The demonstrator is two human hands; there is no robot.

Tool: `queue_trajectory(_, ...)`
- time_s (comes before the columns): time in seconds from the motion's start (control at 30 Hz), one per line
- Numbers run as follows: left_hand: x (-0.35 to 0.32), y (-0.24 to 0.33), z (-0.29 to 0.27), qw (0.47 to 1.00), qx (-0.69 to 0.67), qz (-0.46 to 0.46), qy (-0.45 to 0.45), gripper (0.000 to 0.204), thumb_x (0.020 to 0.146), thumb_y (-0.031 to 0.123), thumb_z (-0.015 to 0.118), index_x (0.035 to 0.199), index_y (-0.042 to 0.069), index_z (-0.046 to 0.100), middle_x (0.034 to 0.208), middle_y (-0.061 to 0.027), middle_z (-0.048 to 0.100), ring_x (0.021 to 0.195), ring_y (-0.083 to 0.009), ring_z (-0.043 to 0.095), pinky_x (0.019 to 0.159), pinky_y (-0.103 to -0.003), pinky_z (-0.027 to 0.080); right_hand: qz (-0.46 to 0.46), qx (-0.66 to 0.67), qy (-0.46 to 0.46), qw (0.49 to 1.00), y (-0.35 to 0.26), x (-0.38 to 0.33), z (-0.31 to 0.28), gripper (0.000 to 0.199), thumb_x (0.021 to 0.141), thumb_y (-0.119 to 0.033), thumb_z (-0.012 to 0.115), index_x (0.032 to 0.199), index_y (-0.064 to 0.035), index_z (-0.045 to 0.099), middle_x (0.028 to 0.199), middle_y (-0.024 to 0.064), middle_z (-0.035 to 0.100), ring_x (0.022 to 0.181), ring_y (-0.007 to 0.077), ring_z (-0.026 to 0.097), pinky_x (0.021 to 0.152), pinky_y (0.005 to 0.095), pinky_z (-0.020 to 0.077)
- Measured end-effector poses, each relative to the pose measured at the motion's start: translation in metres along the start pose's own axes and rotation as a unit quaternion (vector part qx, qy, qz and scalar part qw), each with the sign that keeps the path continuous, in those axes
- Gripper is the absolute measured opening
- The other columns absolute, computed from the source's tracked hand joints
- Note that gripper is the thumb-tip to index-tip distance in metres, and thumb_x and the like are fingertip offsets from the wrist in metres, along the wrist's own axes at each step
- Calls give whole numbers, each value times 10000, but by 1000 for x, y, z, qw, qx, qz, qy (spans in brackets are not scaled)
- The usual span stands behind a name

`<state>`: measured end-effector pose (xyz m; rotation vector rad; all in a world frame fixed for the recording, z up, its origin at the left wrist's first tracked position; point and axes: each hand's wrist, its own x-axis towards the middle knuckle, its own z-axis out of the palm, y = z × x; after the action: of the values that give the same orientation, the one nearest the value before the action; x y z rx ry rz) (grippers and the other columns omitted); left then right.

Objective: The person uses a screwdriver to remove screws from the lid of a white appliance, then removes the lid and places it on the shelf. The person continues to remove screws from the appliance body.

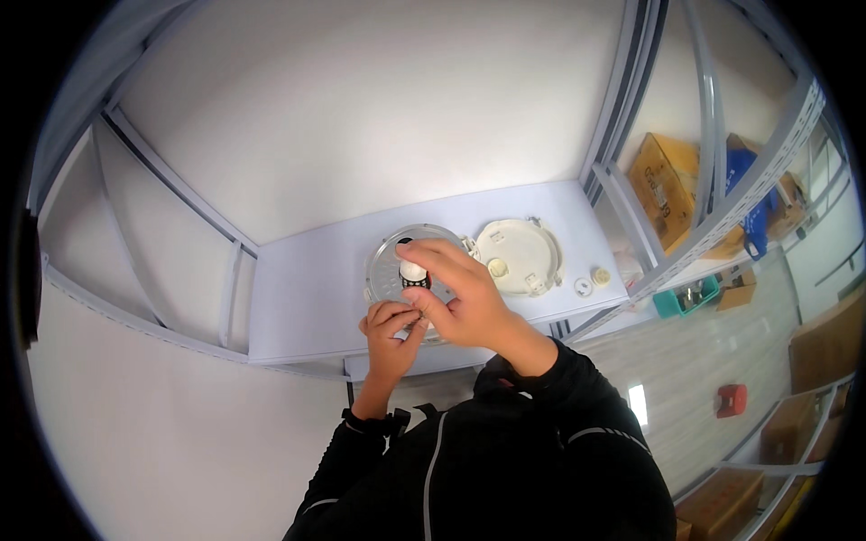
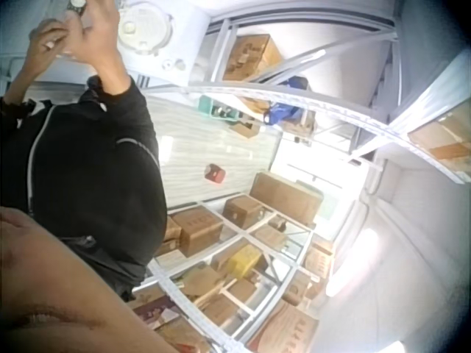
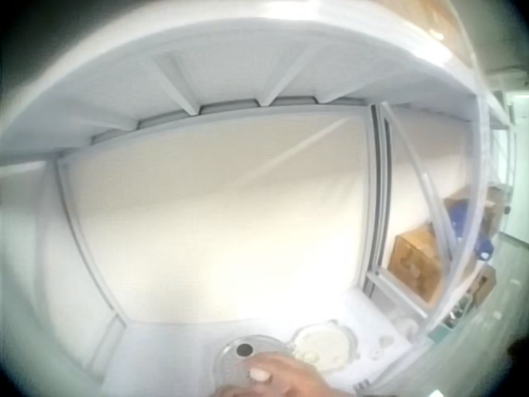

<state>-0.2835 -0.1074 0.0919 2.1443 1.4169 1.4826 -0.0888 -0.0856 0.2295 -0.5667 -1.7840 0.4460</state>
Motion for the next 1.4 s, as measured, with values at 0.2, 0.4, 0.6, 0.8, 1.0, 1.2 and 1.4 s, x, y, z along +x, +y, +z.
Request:
queue_trajectory(0.2, 6, -2, -1, 1000, 4, -10, -17, 129, 822, 191, 878, 927, 161, 809, 1020, 64, 727, 1058, -187, 611, 916, -416, 303, -15, -8, 18, 1000, 7, 4, -3, 479, 972, -84, 763, 1418, 7, 615, 1307, 212, 702, 1130, 323, 716, 984, 408, 563)
queue_trajectory(0.4, 11, 3, -3, 999, 27, -36, -15, 131, 851, 196, 855, 976, 176, 826, 1033, 60, 721, 1042, -188, 619, 927, -418, 314, -27, -11, 27, 999, 9, 5, -7, 485, 983, -91, 757, 1433, 0, 600, 1307, 212, 691, 1145, 321, 700, 997, 413, 556)
queue_trajectory(0.6, 14, 3, -9, 998, 38, -9, -44, 219, 828, 169, 842, 1046, 165, 824, 1080, 40, 713, 1058, -205, 623, 941, -417, 327, -9, 7, 60, 998, 7, 5, -9, 472, 908, -29, 775, 1368, -9, 670, 1304, 191, 691, 1151, 338, 704, 985, 387, 561)
queue_trajectory(0.8, 18, 6, -24, 998, 34, 37, -47, 434, 754, 178, 866, 1173, 118, 773, 1185, -28, 687, 1135, -247, 622, 1001, -444, 341, -12, -8, 65, 998, 8, 0, -16, 477, 940, -59, 772, 1396, -6, 642, 1308, 199, 686, 1157, 323, 693, 990, 393, 556)
queue_trajectory(1.0, 20, -17, -43, 994, 71, 70, -55, 459, 739, 206, 879, 1168, 112, 746, 1248, -44, 690, 1261, -281, 609, 1041, -457, 342, -2, -6, 91, 996, 9, -7, -18, 456, 920, -56, 790, 1358, -5, 672, 1304, 193, 697, 1151, 322, 704, 978, 377, 558)
queue_trajectory(1.2, 20, -31, -44, 992, 76, 74, -65, 367, 771, 252, 899, 1072, 133, 723, 1202, -26, 710, 1294, -280, 601, 1050, -460, 332, -15, -11, 58, 998, 8, -12, -24, 491, 1003, -61, 734, 1460, 5, 568, 1349, 211, 633, 1189, 292, 656, 995, 398, 554)
queue_trajectory(1.4, 15, -14, -28, 992, 95, 79, -30, 367, 713, 370, 950, 903, 183, 698, 985, 23, 647, 1068, -249, 591, 967, -449, 329, -16, -12, 78, 997, 3, -15, -21, 484, 972, -56, 757, 1425, 4, 596, 1331, 205, 654, 1182, 306, 667, 997, 402, 555)
